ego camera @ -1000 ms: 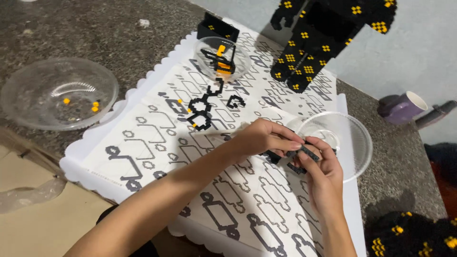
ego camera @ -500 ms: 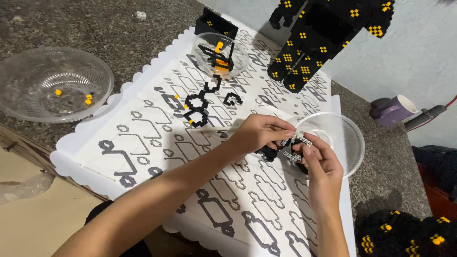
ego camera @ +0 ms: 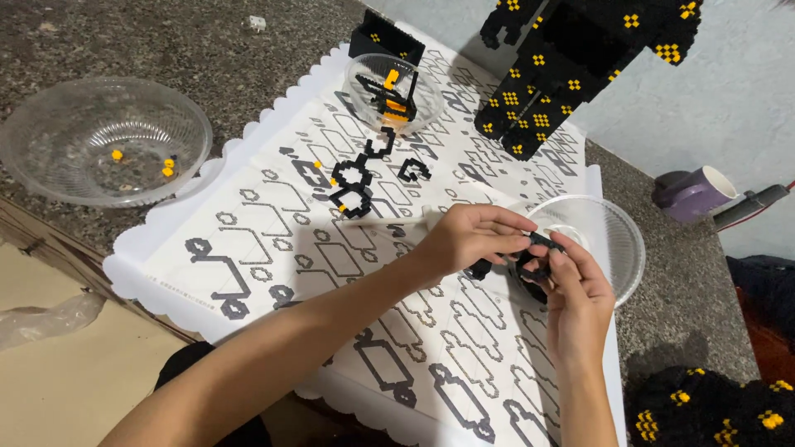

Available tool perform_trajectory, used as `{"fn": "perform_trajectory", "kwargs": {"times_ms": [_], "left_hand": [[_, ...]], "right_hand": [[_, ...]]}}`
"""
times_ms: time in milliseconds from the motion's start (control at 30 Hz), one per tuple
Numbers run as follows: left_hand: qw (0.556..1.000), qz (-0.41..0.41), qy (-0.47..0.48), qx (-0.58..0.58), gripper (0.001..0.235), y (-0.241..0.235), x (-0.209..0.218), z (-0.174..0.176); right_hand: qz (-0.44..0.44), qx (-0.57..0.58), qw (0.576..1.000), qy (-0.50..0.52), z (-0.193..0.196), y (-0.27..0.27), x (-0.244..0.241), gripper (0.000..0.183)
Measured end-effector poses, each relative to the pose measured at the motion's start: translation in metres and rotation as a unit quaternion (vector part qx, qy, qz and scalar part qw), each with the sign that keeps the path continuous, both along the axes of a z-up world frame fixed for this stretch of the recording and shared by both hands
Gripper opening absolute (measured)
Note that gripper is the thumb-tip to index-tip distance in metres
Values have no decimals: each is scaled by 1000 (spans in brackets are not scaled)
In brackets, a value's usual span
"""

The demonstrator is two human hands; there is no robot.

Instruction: Assembling a 3D puzzle using small interlocking plastic pieces

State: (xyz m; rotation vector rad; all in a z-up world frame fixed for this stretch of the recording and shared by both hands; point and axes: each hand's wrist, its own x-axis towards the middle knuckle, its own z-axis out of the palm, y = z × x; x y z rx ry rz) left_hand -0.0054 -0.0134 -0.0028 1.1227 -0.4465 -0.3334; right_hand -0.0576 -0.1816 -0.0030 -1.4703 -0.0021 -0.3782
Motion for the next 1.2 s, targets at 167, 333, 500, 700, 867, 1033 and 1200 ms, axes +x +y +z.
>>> {"fn": "perform_trajectory", "kwargs": {"times_ms": [167,333,500,700,867,1033,1200], "left_hand": [[999,-6,24,24,36,6,-2,8],[999,-17,41,23,37,8,-2,9],[999,-25,31,18,37,7,0,6],[999,-29,20,8,38,7,-1,6],[997,-29,39,-56,39,-4,10,-10],[998,-23,48,-45,41,-4,14,-13],[999,-25,29,-35,45,-3,15,-16]], "right_hand": [[-5,-5,1000,12,4,4,-3,33],[1,-9,1000,12,5,3,-4,33],[0,-7,1000,18,6,3,-4,34],[24,8,1000,-7,-2,-4,1,33],[22,9,997,-69,-16,-13,11,31],[16,6,998,-60,-6,-10,5,31],[16,-3,998,-53,-2,-6,3,31]]}}
